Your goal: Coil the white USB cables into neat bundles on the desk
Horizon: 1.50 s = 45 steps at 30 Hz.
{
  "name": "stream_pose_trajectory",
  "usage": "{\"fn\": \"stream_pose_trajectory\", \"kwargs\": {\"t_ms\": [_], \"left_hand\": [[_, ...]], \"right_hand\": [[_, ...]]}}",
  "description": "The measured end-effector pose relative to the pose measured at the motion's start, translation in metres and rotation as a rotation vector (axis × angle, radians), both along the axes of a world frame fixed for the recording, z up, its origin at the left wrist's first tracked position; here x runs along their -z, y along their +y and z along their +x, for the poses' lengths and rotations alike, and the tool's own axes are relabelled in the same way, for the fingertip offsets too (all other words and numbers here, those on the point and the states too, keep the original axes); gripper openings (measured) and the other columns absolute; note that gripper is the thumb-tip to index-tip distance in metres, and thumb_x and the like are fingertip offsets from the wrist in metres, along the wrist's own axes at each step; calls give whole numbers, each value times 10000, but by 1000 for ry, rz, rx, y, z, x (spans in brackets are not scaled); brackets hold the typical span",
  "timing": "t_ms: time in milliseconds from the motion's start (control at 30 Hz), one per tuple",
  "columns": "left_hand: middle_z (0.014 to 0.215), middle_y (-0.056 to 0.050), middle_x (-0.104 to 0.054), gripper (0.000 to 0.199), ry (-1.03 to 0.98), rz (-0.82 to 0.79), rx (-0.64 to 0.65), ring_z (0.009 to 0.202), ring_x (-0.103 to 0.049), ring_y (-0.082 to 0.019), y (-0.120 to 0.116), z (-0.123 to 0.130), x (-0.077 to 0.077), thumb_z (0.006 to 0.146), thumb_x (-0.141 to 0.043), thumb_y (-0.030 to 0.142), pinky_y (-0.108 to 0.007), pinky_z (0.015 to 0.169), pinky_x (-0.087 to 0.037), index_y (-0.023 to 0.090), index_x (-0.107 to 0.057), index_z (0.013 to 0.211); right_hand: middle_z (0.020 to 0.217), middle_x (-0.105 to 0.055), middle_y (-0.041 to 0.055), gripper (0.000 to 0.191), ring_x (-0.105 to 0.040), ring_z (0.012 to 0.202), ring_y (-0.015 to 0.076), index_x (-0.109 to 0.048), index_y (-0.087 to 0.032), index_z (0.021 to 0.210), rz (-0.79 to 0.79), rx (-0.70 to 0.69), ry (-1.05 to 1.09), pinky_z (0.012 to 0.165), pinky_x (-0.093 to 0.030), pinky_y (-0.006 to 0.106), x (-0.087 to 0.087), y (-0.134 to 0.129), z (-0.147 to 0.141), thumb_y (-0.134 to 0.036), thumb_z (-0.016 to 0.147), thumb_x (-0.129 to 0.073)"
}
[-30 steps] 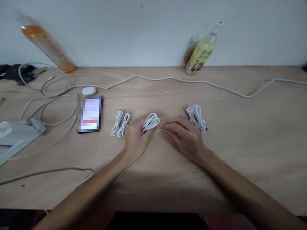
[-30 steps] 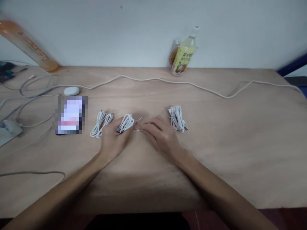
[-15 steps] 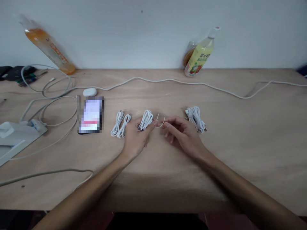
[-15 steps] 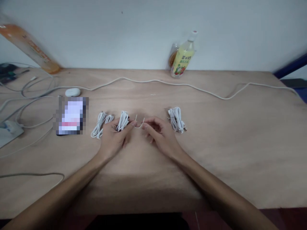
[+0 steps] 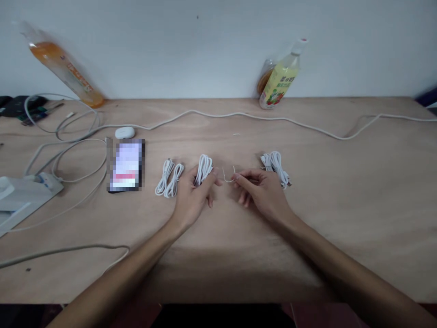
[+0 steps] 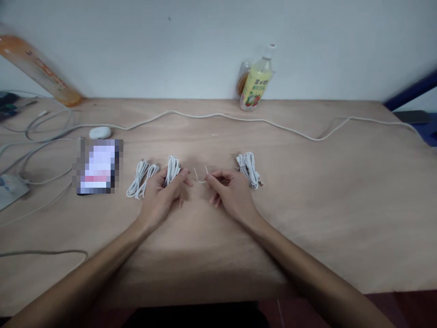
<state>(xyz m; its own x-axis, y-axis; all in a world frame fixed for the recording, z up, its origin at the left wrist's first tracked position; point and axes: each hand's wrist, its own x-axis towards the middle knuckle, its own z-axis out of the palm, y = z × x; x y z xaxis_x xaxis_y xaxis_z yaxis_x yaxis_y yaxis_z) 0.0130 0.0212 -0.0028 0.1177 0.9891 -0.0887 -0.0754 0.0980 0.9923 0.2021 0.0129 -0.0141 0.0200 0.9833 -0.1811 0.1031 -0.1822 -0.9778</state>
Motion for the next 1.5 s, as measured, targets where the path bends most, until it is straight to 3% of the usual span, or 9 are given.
{"fn": "stream_pose_trajectory", "kwargs": {"t_ms": [133, 333, 533, 633, 867, 1000, 1233, 1400, 1500], "left_hand": [[791, -6, -730, 384, -183, -84, 23, 459, -459, -72, 3, 1, 3, 911, -815, 534, -247, 446, -482, 169, -728, 993], [950, -106, -824, 338, -389, -204, 158, 694, -701, -174, 4, -1, 7, 961, -745, 462, -297, 654, -588, 147, -743, 1083], [1061, -128, -832, 229, -430, -223, 168, 809, -754, -193, 1, 1, 6, 999, -723, 348, -303, 718, -596, 156, -766, 1117], [1099, -131, -827, 305, -437, -213, 226, 888, -786, -221, -1, 1, 7, 976, -775, 347, -334, 779, -626, 156, -752, 1213], [1112, -102, -832, 472, -428, -218, 260, 868, -812, -204, -2, 1, 6, 911, -882, 364, -361, 853, -666, 173, -726, 1313], [1164, -105, -836, 520, -380, -202, 263, 878, -823, -206, -2, 1, 6, 881, -907, 342, -368, 869, -675, 177, -744, 1347], [1065, -88, -853, 471, -256, -143, 181, 957, -813, -218, 1, 0, 15, 823, -944, 318, -356, 905, -650, 167, -795, 1244], [948, -42, -831, 397, -210, -123, 149, 827, -776, -164, 0, 1, 12, 778, -967, 269, -302, 814, -629, 157, -745, 1088], [918, -24, -820, 384, -207, -110, 144, 820, -774, -168, -1, 2, 10, 772, -968, 265, -307, 810, -624, 171, -714, 1044]], "right_hand": [[657, -741, 38, 382, -605, 386, 144, -766, -190, 761, -22, 55, -54, 333, -486, 265, 2, -2, -1, -556, 839, -837], [738, -756, 13, 512, -661, 413, 160, -734, -172, 1234, 8, 131, -51, 297, -428, 231, 5, -6, -4, -545, 889, -795], [816, -778, 20, 275, -578, 468, 110, -769, -219, 1027, 213, 57, -55, 378, -444, 234, 3, -11, -9, -486, 969, -735], [893, -808, 32, 274, -567, 508, 113, -778, -231, 1033, 233, 26, -45, 417, -464, 245, 1, -13, -12, -493, 994, -711], [750, -711, -15, 201, -620, 626, 144, -768, -232, 1014, 290, -6, -113, 583, -503, 281, 5, -12, -9, -425, 988, -719], [727, -655, -42, 177, -583, 590, 134, -736, -240, 1071, 325, 27, -111, 554, -470, 273, 6, -12, -10, -396, 1000, -692], [784, -637, -37, 178, -614, 632, 138, -626, -260, 1050, 351, 44, -11, 524, -462, 258, 8, -15, -15, -379, 977, -736], [803, -583, -61, 225, -574, 632, 118, -591, -275, 1078, 412, 127, -13, 524, -445, 240, 4, -16, -15, -295, 935, -765], [808, -604, -45, 133, -571, 651, 121, -652, -263, 1057, 416, 82, -71, 548, -449, 255, 0, -17, -13, -283, 956, -737]]}}
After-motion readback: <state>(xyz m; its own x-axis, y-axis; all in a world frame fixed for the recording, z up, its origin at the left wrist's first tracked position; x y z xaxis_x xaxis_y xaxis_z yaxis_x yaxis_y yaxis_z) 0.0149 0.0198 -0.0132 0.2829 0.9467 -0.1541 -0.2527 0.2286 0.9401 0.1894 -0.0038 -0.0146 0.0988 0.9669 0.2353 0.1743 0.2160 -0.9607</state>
